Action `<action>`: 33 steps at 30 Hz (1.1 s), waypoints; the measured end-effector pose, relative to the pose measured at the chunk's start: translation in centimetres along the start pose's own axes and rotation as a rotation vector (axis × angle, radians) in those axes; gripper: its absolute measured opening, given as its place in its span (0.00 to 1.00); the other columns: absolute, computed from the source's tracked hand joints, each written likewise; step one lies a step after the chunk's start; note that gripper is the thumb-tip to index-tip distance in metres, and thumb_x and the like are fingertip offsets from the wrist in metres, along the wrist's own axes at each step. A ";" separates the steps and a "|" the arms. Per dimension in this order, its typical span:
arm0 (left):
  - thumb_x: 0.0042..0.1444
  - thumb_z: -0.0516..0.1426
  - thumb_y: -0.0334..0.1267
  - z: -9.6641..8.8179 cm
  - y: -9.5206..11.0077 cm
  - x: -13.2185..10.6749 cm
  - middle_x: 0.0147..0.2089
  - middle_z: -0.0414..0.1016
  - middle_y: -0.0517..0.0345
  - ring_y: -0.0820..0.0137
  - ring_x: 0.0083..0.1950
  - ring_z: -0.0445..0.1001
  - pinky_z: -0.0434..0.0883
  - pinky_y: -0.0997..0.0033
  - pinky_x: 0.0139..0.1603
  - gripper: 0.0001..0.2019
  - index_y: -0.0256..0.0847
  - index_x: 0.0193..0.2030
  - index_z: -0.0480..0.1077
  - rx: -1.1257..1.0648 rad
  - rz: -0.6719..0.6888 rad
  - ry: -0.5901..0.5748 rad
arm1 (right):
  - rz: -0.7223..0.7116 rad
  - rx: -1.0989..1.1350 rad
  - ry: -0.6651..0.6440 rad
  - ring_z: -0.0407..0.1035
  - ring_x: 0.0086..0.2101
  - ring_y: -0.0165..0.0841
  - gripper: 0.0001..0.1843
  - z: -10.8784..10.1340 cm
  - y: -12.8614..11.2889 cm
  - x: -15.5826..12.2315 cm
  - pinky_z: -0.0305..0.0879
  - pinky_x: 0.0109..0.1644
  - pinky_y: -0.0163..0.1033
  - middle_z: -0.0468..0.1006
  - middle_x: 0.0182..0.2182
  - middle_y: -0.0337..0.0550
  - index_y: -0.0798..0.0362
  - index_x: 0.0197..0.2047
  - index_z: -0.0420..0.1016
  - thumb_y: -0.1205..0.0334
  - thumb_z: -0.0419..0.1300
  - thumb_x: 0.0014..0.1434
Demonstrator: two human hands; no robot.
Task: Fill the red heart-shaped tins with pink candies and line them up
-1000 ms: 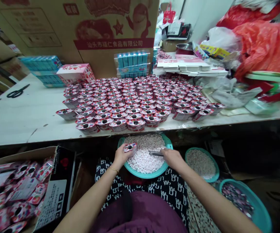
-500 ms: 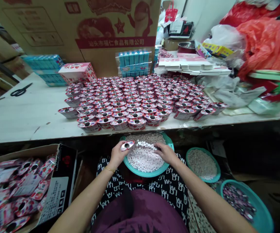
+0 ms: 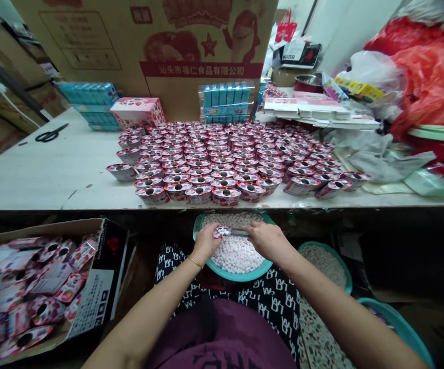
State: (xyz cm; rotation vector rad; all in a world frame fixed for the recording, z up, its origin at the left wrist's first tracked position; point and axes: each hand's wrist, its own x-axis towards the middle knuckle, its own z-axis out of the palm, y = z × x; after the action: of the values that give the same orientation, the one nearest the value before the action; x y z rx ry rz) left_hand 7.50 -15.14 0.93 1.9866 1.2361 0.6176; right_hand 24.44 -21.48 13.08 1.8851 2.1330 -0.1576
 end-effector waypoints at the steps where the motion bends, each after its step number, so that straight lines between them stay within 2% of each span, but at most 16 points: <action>1: 0.40 0.55 0.27 -0.1 0.0 0.0 0.43 0.71 0.54 0.65 0.44 0.69 0.64 0.68 0.46 0.21 0.41 0.44 0.68 0.015 -0.002 0.000 | 0.009 0.007 -0.004 0.69 0.35 0.34 0.13 -0.1 0.0 -0.1 0.60 0.34 0.35 0.73 0.34 0.45 0.50 0.41 0.70 0.65 0.47 0.56; 4: 0.42 0.54 0.28 -0.4 0.1 -0.2 0.42 0.72 0.53 0.65 0.43 0.69 0.65 0.69 0.45 0.18 0.41 0.44 0.69 0.035 0.014 0.020 | 0.055 0.058 0.000 0.69 0.36 0.34 0.13 0.2 0.6 -1.0 0.60 0.34 0.35 0.73 0.36 0.43 0.48 0.43 0.69 0.62 0.47 0.57; 7: 0.42 0.55 0.28 -1.2 0.0 -0.5 0.45 0.71 0.53 0.64 0.47 0.68 0.64 0.67 0.48 0.20 0.42 0.45 0.68 0.052 0.092 0.031 | 0.162 0.115 0.018 0.68 0.38 0.33 0.16 1.6 1.6 -2.3 0.60 0.36 0.34 0.72 0.39 0.43 0.46 0.47 0.67 0.60 0.48 0.57; 10: 0.42 0.55 0.27 -2.6 -0.3 -1.0 0.45 0.71 0.54 0.65 0.48 0.68 0.63 0.66 0.49 0.19 0.43 0.44 0.69 -0.014 0.122 0.031 | 0.238 0.187 0.010 0.68 0.39 0.32 0.17 4.7 2.5 -2.9 0.60 0.39 0.34 0.72 0.42 0.43 0.46 0.49 0.67 0.62 0.49 0.56; 14: 0.44 0.57 0.31 -5.1 -0.9 -2.7 0.43 0.71 0.54 0.68 0.44 0.69 0.65 0.69 0.48 0.16 0.40 0.42 0.69 -0.245 0.117 0.031 | 0.234 0.342 0.072 0.66 0.44 0.34 0.18 10.3 2.9 -1.9 0.60 0.46 0.36 0.72 0.43 0.46 0.50 0.50 0.67 0.63 0.50 0.55; 17: 0.42 0.60 0.36 -7.8 -1.2 -4.9 0.42 0.72 0.53 0.67 0.44 0.70 0.65 0.68 0.48 0.17 0.39 0.42 0.68 -0.407 0.007 0.129 | 0.185 0.420 0.185 0.64 0.46 0.36 0.19 13.4 2.3 -1.1 0.59 0.50 0.40 0.72 0.44 0.49 0.54 0.51 0.67 0.63 0.49 0.56; 19: 0.41 0.61 0.39 -10.4 -1.7 -6.1 0.42 0.73 0.53 0.67 0.43 0.71 0.65 0.67 0.48 0.20 0.38 0.43 0.67 -0.511 -0.093 0.218 | 0.144 0.445 0.285 0.64 0.47 0.38 0.19 14.0 1.7 -1.3 0.59 0.52 0.42 0.71 0.46 0.50 0.54 0.50 0.68 0.63 0.49 0.56; 21: 0.40 0.62 0.40 -13.9 -2.8 -6.7 0.43 0.73 0.54 0.68 0.42 0.71 0.66 0.67 0.48 0.23 0.38 0.45 0.66 -0.574 -0.148 0.338 | 0.088 0.472 0.401 0.63 0.48 0.38 0.18 13.3 1.3 -1.9 0.59 0.53 0.45 0.71 0.46 0.51 0.53 0.49 0.69 0.62 0.48 0.57; 23: 0.38 0.62 0.41 -18.0 -4.6 -6.4 0.42 0.74 0.54 0.68 0.41 0.71 0.66 0.66 0.48 0.25 0.38 0.46 0.66 -0.562 -0.175 0.479 | -0.012 0.506 0.503 0.65 0.47 0.38 0.17 11.6 1.0 -2.5 0.61 0.52 0.45 0.72 0.45 0.49 0.51 0.47 0.71 0.60 0.47 0.58; 25: 0.36 0.63 0.42 -22.0 -6.9 -5.3 0.40 0.74 0.54 0.67 0.40 0.72 0.66 0.64 0.47 0.26 0.37 0.45 0.66 -0.491 -0.194 0.574 | -0.131 0.533 0.574 0.67 0.44 0.36 0.15 9.0 0.6 -2.7 0.65 0.49 0.43 0.74 0.43 0.47 0.49 0.44 0.72 0.58 0.48 0.57; 27: 0.35 0.64 0.42 -25.2 -9.4 -3.5 0.37 0.74 0.54 0.66 0.38 0.72 0.66 0.63 0.45 0.27 0.36 0.44 0.66 -0.405 -0.216 0.600 | -0.252 0.536 0.626 0.69 0.42 0.34 0.14 5.8 -0.1 -2.1 0.68 0.45 0.39 0.75 0.41 0.44 0.49 0.43 0.72 0.59 0.50 0.57; 30: 0.33 0.64 0.41 -27.9 -12.7 0.2 0.34 0.72 0.56 0.65 0.38 0.71 0.66 0.62 0.44 0.25 0.35 0.41 0.66 -0.323 -0.226 0.553 | -0.383 0.524 0.667 0.70 0.40 0.32 0.13 0.8 -1.5 0.4 0.69 0.43 0.34 0.76 0.40 0.43 0.48 0.43 0.72 0.62 0.52 0.56; 33: 0.33 0.63 0.39 -28.6 -15.2 4.5 0.35 0.71 0.57 0.65 0.40 0.70 0.66 0.62 0.45 0.23 0.37 0.39 0.65 -0.259 -0.219 0.496 | -0.509 0.531 0.643 0.71 0.40 0.31 0.13 -3.8 -2.6 4.9 0.69 0.42 0.33 0.76 0.40 0.43 0.47 0.43 0.72 0.64 0.52 0.56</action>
State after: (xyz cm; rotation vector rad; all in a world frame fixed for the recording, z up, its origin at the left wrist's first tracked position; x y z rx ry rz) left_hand -19.34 2.36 7.58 1.5025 1.5460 1.1396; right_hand 20.81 -16.11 15.04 1.7429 3.2655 -0.2721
